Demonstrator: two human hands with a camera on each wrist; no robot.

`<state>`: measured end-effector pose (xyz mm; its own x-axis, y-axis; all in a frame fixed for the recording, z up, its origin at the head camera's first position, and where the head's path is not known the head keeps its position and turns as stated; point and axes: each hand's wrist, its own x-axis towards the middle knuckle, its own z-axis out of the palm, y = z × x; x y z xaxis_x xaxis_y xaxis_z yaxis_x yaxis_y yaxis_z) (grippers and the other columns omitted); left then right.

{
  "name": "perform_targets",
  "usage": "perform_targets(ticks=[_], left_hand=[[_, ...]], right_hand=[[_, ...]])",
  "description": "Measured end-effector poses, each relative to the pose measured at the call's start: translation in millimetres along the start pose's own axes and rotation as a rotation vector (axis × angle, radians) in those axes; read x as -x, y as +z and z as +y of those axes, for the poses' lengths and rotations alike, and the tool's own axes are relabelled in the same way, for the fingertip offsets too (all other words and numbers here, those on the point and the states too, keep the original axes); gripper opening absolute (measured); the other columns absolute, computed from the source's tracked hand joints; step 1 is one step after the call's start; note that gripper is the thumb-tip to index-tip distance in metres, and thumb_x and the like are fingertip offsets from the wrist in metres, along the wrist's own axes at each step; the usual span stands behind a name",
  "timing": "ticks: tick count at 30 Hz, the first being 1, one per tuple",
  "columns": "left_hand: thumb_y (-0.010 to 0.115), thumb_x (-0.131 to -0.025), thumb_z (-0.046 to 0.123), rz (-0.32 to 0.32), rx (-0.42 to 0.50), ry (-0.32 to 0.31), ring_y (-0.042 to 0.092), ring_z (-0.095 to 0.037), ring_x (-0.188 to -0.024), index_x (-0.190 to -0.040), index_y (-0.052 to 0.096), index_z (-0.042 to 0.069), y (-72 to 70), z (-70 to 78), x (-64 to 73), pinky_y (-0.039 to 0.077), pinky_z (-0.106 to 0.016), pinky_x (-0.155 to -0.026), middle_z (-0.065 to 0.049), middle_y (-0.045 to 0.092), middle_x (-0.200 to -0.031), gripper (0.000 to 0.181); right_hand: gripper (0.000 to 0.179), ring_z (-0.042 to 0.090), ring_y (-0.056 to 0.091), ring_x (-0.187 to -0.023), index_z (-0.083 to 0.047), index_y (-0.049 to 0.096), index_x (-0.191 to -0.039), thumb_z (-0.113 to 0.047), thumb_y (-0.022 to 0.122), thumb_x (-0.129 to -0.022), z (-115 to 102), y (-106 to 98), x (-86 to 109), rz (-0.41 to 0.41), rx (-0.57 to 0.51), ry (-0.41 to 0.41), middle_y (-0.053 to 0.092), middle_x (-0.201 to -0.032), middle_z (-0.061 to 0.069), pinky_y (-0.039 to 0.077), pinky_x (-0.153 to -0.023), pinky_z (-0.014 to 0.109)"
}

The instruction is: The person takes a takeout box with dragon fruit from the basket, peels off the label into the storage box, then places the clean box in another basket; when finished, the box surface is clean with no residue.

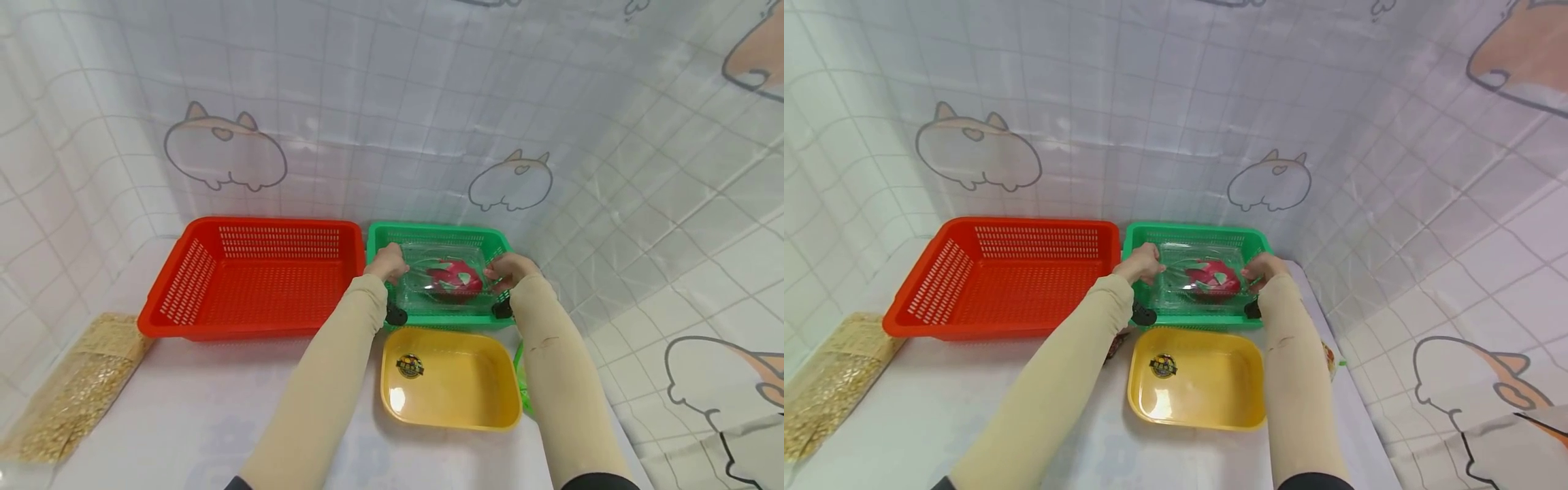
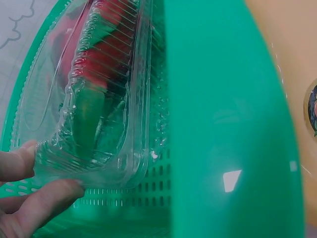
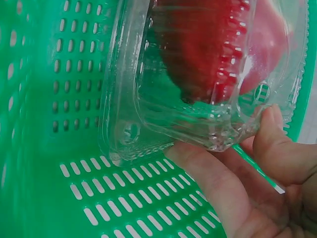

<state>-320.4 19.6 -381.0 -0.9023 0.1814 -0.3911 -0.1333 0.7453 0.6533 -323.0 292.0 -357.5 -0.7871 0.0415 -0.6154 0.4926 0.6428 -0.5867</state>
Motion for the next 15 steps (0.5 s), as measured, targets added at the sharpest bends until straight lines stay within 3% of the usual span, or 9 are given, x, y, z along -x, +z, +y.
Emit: perform_targets(ticks=[4,10,15], left_hand=[[0.053,-0.104,0.017,0.002,-0.01,-0.01,0.07,-0.028,-0.086,-0.15,0.033,0.0,1.5,0.9,-1.8,0.054,-0.037,-0.088,-0.02,0.044,-0.149,0.053],[0.053,-0.104,0.017,0.009,-0.008,-0.032,0.07,-0.029,-0.088,-0.152,0.031,0.0,3.2,1.4,-6.6,0.056,-0.036,-0.085,-0.019,0.041,-0.151,0.055],[0.052,-0.104,0.016,-0.007,0.015,-0.018,0.07,-0.029,-0.091,-0.155,0.026,0.001,2.6,-0.6,-6.6,0.056,-0.036,-0.086,-0.018,0.034,-0.156,0.059]], right_hand=[[0.061,0.032,0.059,-0.106,0.001,0.016,-0.158,-0.018,0.043,-0.106,0.9,-1.1,-2.6,-0.007,-0.007,0.012,0.016,-0.163,0.024,0.042,-0.109,0.041],[0.061,0.037,0.055,-0.124,0.004,0.016,-0.157,-0.021,0.042,-0.107,1.8,-1.9,-3.4,-0.018,0.038,0.001,0.02,-0.161,0.026,0.039,-0.112,0.044],[0.062,0.037,0.054,-0.127,0.003,0.016,-0.157,-0.024,0.042,-0.107,2.3,-1.7,1.3,-0.014,0.052,0.006,0.021,-0.162,0.025,0.036,-0.114,0.048]])
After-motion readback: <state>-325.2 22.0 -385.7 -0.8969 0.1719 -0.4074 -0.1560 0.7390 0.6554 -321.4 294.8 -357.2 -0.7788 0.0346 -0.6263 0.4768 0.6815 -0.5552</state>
